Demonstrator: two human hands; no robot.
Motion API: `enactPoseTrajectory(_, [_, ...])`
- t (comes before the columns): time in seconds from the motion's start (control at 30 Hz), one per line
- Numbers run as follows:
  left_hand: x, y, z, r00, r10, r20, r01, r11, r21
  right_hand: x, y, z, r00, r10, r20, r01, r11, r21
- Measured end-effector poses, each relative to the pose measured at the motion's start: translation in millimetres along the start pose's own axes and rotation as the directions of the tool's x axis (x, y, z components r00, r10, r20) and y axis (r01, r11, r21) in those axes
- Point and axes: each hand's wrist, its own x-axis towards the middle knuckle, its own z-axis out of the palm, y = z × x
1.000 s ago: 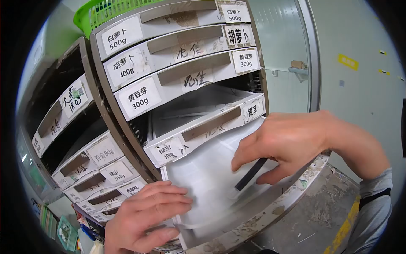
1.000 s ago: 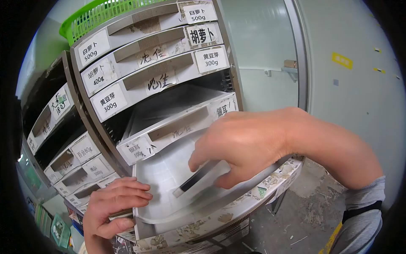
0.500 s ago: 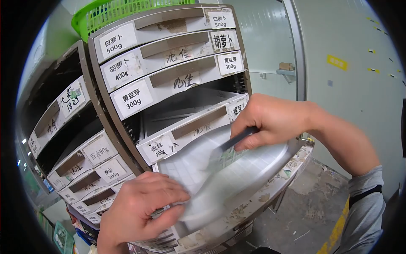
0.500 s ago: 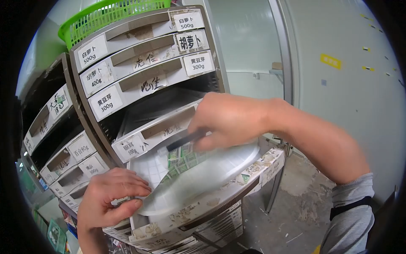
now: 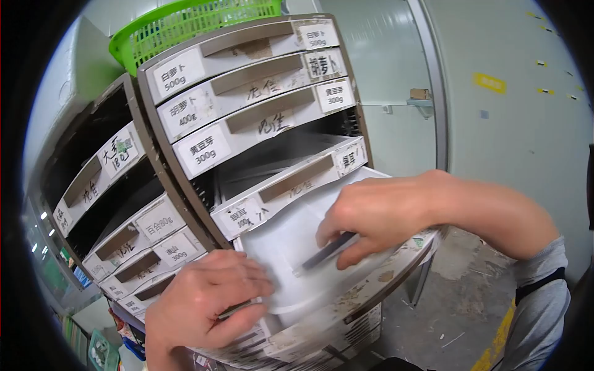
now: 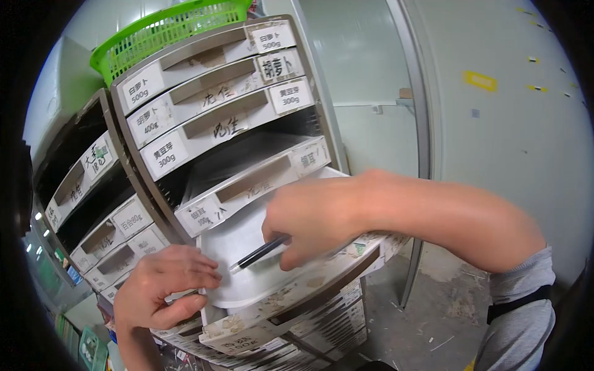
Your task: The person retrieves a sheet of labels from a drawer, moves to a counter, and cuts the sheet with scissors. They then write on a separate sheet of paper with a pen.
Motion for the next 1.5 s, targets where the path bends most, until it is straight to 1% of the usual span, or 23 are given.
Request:
enactPoseTrajectory(0.1, [-3.7,-7.6,-4.7,0.999,0.036,-0.020,-0.037,0.998,-0.045,3.2,2.4,1.0,0.995,-0.090,-0.034,0.092,0.993,0.071])
enactPoseTrajectory(0.17, [-4.6,-14.8,-6.3,0.999,0.036,0.028,-0.032,0.991,-0.132,7.1,3.1,-1.4,0.992,0.016,-0.125,-0.033,0.990,-0.138])
enactPoseTrajectory(0.23, [-3.2,-16.7,-7.5,0.999,0.027,0.017,-0.025,0.989,-0.144,8.2,3.1,-5.0,0.988,0.039,-0.147,-0.065,0.981,-0.182])
enactPoseTrajectory(0.3, [-0.2,-20.4,-10.8,0.995,0.036,0.092,-0.017,0.980,-0.198,5.4,5.7,-7.3,0.989,0.053,-0.140,-0.060,0.997,-0.047])
enactPoseTrajectory(0.43, [3.4,-28.4,-10.4,0.992,0.073,0.104,-0.051,0.977,-0.207,-3.6,-9.7,-10.6,0.988,0.067,-0.136,-0.058,0.996,0.071])
enactPoseTrajectory(0.5, [4.5,-30.5,-8.6,0.996,0.064,0.069,-0.047,0.974,-0.223,-5.4,-16.0,-8.2,0.946,0.043,-0.322,0.031,0.975,0.220])
enactPoseTrajectory(0.53, [5.0,-30.3,-7.8,0.995,0.065,0.077,-0.046,0.974,-0.221,-7.1,-23.7,-11.2,0.944,0.045,-0.328,0.032,0.974,0.226])
enactPoseTrajectory(0.6, [5.9,-29.1,-6.2,0.997,-0.021,-0.068,0.004,0.970,-0.242,-6.9,-41.9,-17.5,0.976,0.119,-0.182,-0.041,0.923,0.383])
enactPoseTrajectory(0.63, [7.3,-28.3,-5.6,0.998,-0.017,-0.062,0.002,0.971,-0.239,-3.9,-44.1,-15.7,0.975,0.122,-0.188,-0.041,0.922,0.386])
enactPoseTrajectory(0.7, [10.0,-26.5,-3.6,0.969,-0.096,-0.226,0.036,0.966,-0.256,2.4,-47.5,-6.3,0.984,0.083,-0.158,-0.024,0.940,0.341])
enactPoseTrajectory(0.73, [11.6,-29.0,-2.3,0.965,-0.069,-0.251,-0.003,0.961,-0.275,6.4,-49.3,-0.2,0.972,0.035,-0.232,0.015,0.977,0.212])
enactPoseTrajectory(0.87, [10.1,-36.8,7.1,0.932,-0.085,-0.352,0.002,0.973,-0.229,10.2,-50.1,2.8,0.968,0.069,-0.243,-0.032,0.987,0.156])
enactPoseTrajectory(0.9, [11.0,-34.7,9.1,0.932,-0.087,-0.352,0.005,0.973,-0.229,10.5,-47.4,3.5,0.950,0.087,-0.301,-0.046,0.989,0.141])
enactPoseTrajectory(0.97, [13.0,-30.0,14.2,0.870,-0.139,-0.473,-0.007,0.956,-0.294,9.8,-44.8,3.8,0.930,0.103,-0.353,-0.060,0.990,0.130])
enactPoseTrajectory(1.0, [12.0,-26.2,12.6,0.847,-0.125,-0.516,0.004,0.974,-0.228,9.0,-43.9,3.3,0.915,0.091,-0.393,-0.050,0.992,0.112])
enactPoseTrajectory(1.03, [8.6,-23.4,10.7,0.849,-0.128,-0.514,0.009,0.974,-0.228,8.4,-42.9,2.7,0.897,0.078,-0.435,-0.040,0.995,0.096])
enactPoseTrajectory(1.1, [-1.0,-19.7,2.2,0.869,0.026,-0.494,-0.113,0.982,-0.148,8.9,-39.8,5.1,0.895,0.065,-0.442,-0.044,0.997,0.059])
enactPoseTrajectory(1.13, [-2.2,-16.1,-6.0,0.919,0.099,-0.383,-0.139,0.987,-0.078,9.5,-38.1,8.1,0.864,0.026,-0.503,0.038,0.992,0.117])
enactPoseTrajectory(1.17, [-1.9,-13.4,-8.1,0.920,0.101,-0.378,-0.140,0.987,-0.077,9.3,-36.8,10.4,0.827,-0.008,-0.562,0.122,0.979,0.166])
enactPoseTrajectory(1.23, [-2.7,-8.2,-10.8,0.975,0.130,-0.178,-0.128,0.991,0.027,7.1,-35.8,11.3,0.831,-0.045,-0.555,0.135,0.983,0.123])
enactPoseTrajectory(1.27, [-4.3,-4.7,-13.9,0.994,0.080,-0.076,-0.077,0.996,0.042,6.5,-35.8,10.5,0.834,-0.085,-0.546,0.150,0.986,0.077])
enactPoseTrajectory(1.37, [-8.0,-6.9,-8.7,0.997,0.082,0.012,-0.082,0.988,0.128,7.0,-32.2,10.5,0.834,-0.130,-0.536,0.148,0.989,-0.011])
enactPoseTrajectory(1.5, [-6.0,-0.6,-11.2,0.993,0.043,0.112,-0.063,0.981,0.181,4.3,-34.3,10.9,0.839,-0.146,-0.524,0.178,0.984,0.010])
